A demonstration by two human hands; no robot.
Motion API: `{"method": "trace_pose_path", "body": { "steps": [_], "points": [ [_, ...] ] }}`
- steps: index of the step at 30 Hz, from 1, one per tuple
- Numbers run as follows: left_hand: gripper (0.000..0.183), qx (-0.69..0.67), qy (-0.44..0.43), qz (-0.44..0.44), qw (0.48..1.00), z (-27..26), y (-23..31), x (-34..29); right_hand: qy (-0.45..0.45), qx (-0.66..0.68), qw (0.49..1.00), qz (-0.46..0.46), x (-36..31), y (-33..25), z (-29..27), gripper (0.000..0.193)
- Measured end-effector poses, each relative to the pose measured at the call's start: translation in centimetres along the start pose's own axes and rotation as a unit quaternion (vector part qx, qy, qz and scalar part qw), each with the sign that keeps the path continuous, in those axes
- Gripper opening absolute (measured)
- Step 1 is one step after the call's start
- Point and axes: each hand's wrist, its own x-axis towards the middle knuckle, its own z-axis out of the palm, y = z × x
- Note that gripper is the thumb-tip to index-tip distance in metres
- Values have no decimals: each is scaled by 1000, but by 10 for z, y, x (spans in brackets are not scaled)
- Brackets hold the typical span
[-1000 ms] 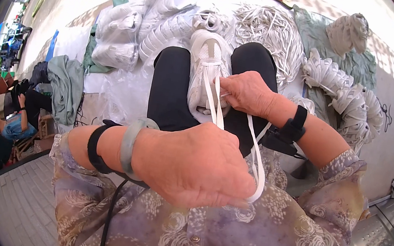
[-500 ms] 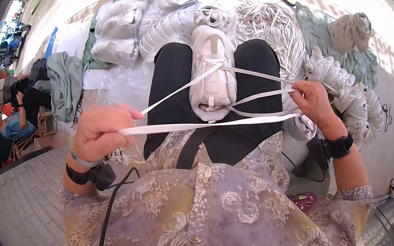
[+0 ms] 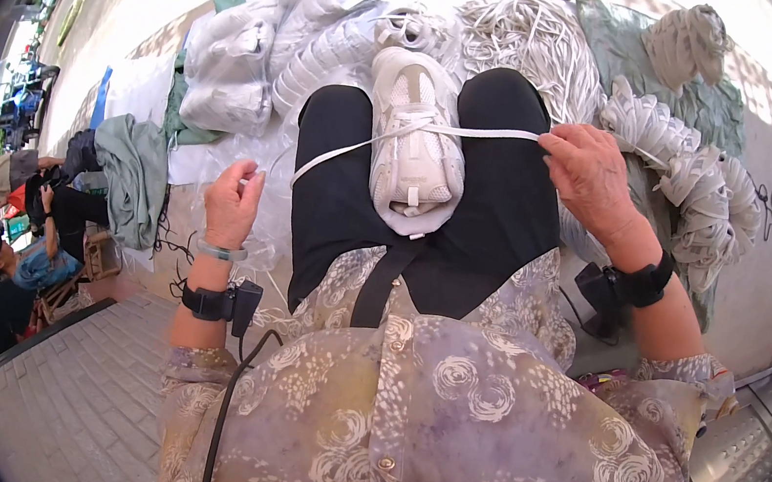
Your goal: Insert laces into a white sneaker and tie them.
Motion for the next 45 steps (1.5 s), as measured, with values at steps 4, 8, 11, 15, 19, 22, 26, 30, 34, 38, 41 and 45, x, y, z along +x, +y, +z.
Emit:
{"method": "trace_pose_path", "body": {
  "steps": [4, 8, 11, 15, 19, 22, 26, 30, 34, 38, 41, 45],
  "points": [
    [33, -6, -32, 282, 959, 54, 92, 15, 62, -15, 994, -94, 43, -47, 43, 27],
    [34, 163, -86, 301, 936, 93, 108, 30, -36, -33, 998, -37, 49, -58, 63, 16],
    [23, 211, -66, 298, 929, 94, 109, 34, -69, -8, 997, -17, 43, -59, 57, 8],
    [11, 183, -85, 264, 943, 72, 98, 36, -36, 5, 999, 28, 22, -44, 34, 7],
    [9, 192, -155, 213, 945, 35, 67, 27, -51, -14, 997, 64, -19, -2, -2, 10],
    [2, 191, -129, 234, 944, 12, 36, 14, -30, -55, 993, 98, -54, 27, -32, 11],
    [6, 244, -120, 150, 950, -32, -27, -10, 31, -53, 990, 124, -90, 69, -49, 11],
    [7, 288, -67, 103, 950, -57, -77, -21, 14, -136, 972, 191, -192, 178, -83, 22],
    [6, 307, -27, 46, 950, -87, -127, -27, -42, -188, 969, 157, -154, 241, -80, 27],
    [14, 351, -72, -147, 922, -158, -137, -41, -34, -84, 985, 146, -81, 261, -56, 24],
    [15, 391, -15, -161, 906, -206, -159, -44, -40, -13, 986, 160, -56, 264, -48, 23],
    [14, 423, 40, -197, 884, -269, -138, -26, -56, 58, 975, 205, -55, 265, -60, 21]
  ]
}}
